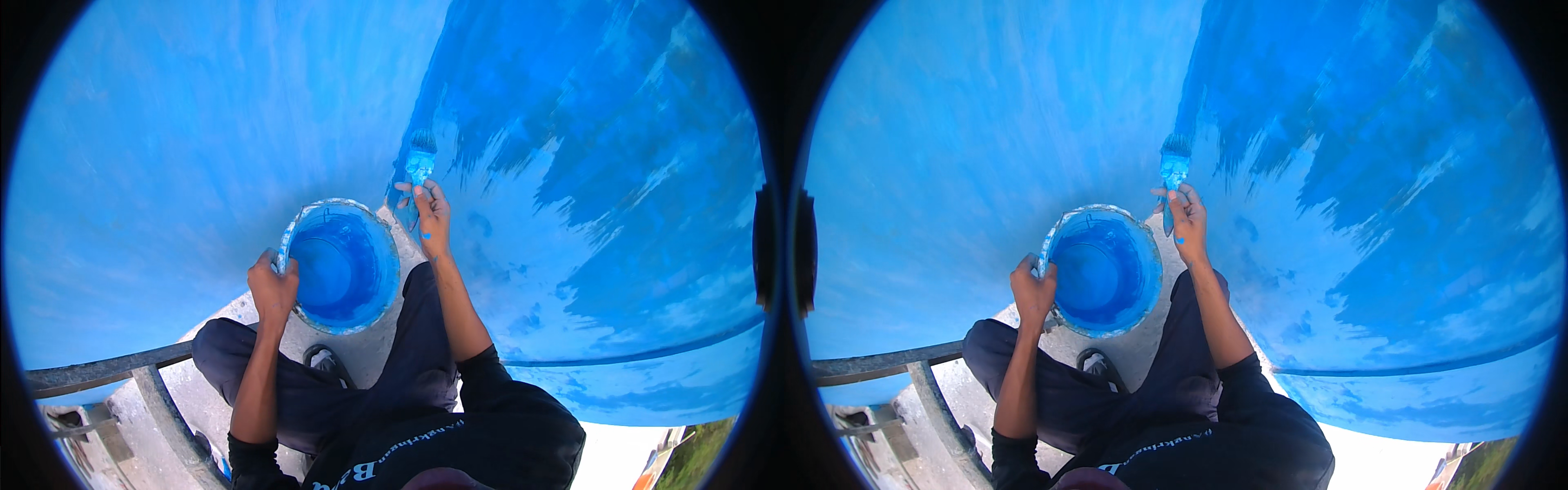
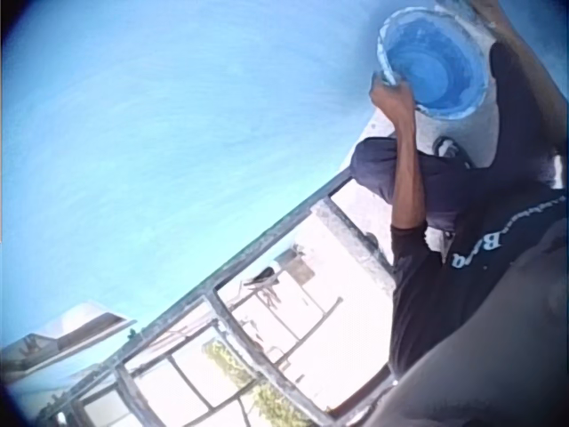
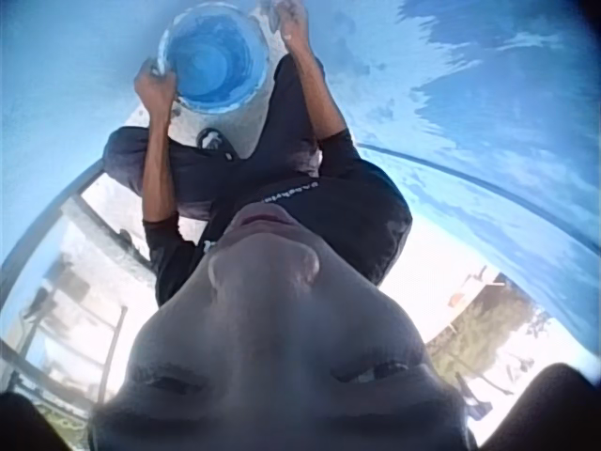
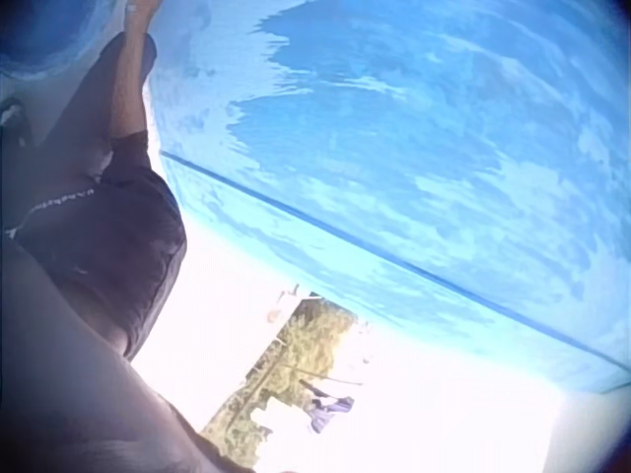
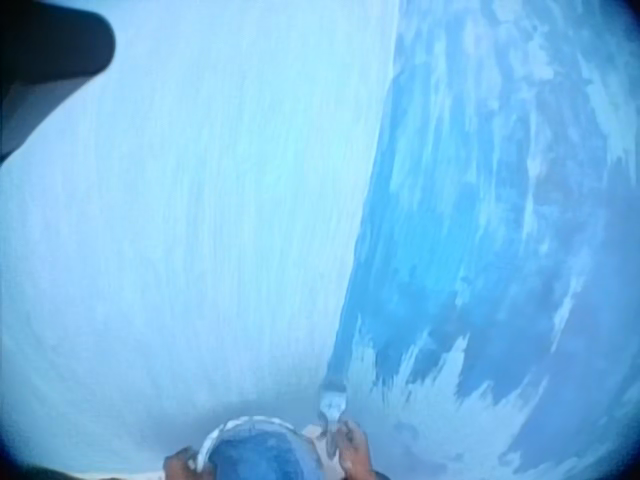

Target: The person paints a blue wall by dipping a brush into a bucket of blue paint and applying it to the surface in vertical and horizontal strokes.

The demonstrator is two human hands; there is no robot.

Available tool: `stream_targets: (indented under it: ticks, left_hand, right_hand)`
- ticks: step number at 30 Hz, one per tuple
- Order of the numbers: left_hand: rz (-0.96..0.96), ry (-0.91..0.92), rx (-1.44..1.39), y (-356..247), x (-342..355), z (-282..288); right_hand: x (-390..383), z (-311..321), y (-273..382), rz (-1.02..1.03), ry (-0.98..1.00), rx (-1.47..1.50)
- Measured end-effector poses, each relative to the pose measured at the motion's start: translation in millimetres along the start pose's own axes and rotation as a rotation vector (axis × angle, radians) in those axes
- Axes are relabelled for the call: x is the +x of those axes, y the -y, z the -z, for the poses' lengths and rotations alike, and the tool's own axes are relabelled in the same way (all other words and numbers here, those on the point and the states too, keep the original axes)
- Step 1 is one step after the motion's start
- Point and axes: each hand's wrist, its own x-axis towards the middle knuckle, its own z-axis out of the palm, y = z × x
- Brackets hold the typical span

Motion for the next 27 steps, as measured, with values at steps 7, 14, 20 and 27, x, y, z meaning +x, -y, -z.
stream_targets:
  ticks: [7,14,20,27]
  left_hand:
    - [-0.031,-0.002,0.022,0.7,-0.7,2.5]
    - [-0.006,0.047,0.01,1.8,2.4,-3.2]
    - [-0.036,0.031,0.064,13.7,2.4,-0.9]
    - [0.012,0.06,0.05,4.3,1.1,-0.3]
  right_hand:
    - [75.1,6.7,-29.3,0.007,-0.192,-0.017]
    - [55.1,23.5,-135.3,-0.413,-0.347,0.142]
    - [104.4,-34.6,-12.1,-0.059,-0.28,0.423]
    - [108.3,-50.0,67.8,0.175,-0.308,0.265]
